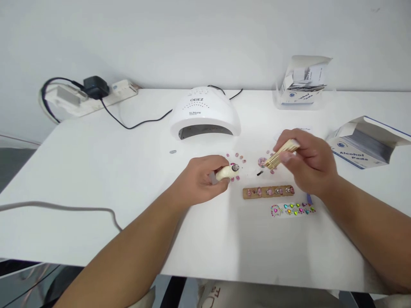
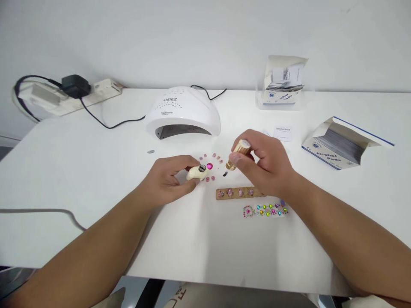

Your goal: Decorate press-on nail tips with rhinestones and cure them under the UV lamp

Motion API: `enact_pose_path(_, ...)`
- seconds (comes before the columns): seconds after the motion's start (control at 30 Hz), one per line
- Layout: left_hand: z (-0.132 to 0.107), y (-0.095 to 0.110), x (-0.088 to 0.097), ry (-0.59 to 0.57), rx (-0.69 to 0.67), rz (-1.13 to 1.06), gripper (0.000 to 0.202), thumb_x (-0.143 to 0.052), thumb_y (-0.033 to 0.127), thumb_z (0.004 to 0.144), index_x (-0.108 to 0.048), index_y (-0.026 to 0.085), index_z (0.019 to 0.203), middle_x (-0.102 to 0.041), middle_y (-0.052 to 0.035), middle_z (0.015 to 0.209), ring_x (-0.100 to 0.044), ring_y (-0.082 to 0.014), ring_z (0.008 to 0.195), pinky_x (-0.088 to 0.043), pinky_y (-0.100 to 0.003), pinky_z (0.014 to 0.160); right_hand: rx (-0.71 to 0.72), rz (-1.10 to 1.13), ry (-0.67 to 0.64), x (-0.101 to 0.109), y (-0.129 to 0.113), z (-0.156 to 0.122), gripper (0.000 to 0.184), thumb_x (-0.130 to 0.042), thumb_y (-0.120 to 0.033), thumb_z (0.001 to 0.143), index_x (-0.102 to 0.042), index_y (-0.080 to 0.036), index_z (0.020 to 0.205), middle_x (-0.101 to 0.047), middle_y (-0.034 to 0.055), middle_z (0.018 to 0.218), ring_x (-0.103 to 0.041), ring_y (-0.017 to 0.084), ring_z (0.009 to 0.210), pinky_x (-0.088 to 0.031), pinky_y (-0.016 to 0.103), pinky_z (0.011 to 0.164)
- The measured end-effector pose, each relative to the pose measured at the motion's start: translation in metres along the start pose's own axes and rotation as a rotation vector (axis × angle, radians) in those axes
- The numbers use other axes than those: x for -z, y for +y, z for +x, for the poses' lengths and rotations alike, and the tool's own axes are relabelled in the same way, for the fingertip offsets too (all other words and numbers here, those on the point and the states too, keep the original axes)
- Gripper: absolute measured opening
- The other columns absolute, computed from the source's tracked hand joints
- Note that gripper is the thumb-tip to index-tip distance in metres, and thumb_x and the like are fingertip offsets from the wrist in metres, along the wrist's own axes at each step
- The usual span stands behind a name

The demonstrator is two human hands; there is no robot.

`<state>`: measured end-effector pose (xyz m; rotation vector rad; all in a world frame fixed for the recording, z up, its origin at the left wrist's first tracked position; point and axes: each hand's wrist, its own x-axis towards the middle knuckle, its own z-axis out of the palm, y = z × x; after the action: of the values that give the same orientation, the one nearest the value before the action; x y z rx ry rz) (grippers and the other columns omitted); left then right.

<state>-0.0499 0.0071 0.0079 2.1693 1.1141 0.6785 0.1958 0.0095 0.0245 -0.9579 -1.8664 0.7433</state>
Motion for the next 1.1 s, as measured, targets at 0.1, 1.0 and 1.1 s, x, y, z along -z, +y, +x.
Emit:
enact_pose_path(0.1,-0.001,0.002,-0.002,-0.005,-0.049,-0.053,0.010,-0.054,0.015,0.076,-0.060,0.016,0.084,-0.061,-0.0008,0.072,-0.054,-0.0121,0.063,-0.044,-0.025,0.058,0.028,0.136,0.149,-0.005,0.000,-0.005,0.019,-0.050,-0.043,0.090,-0.056,-0.025,0.086,-0.057,-0.0004,0.068,-0.051,0.014,0.058,-0.040,0.033,0.055)
enact_pose_path(1.0,-0.005,0.009,-0.007,-0.022,-0.050,-0.030,0.011,-0.053,0.011,0.073,-0.056,0.017,0.081,-0.056,0.0014,0.068,-0.047,-0.0104,0.059,-0.039,-0.024,0.054,0.102,0.016,0.018,-0.017,-0.003,-0.006,0.008,-0.052,-0.031,0.090,-0.053,-0.024,0.093,-0.056,-0.0018,0.074,-0.052,0.012,0.066,-0.041,0.028,0.059)
enact_pose_path(1.1,-0.005,0.009,-0.007,-0.029,-0.050,-0.020,0.011,-0.053,0.010,0.072,-0.056,0.016,0.081,-0.055,0.0020,0.067,-0.046,-0.0099,0.058,-0.037,-0.023,0.053,0.103,-0.019,-0.019,-0.018,-0.004,-0.005,0.009,-0.052,-0.032,0.090,-0.053,-0.023,0.092,-0.056,-0.0016,0.074,-0.053,0.012,0.067,-0.041,0.027,0.060)
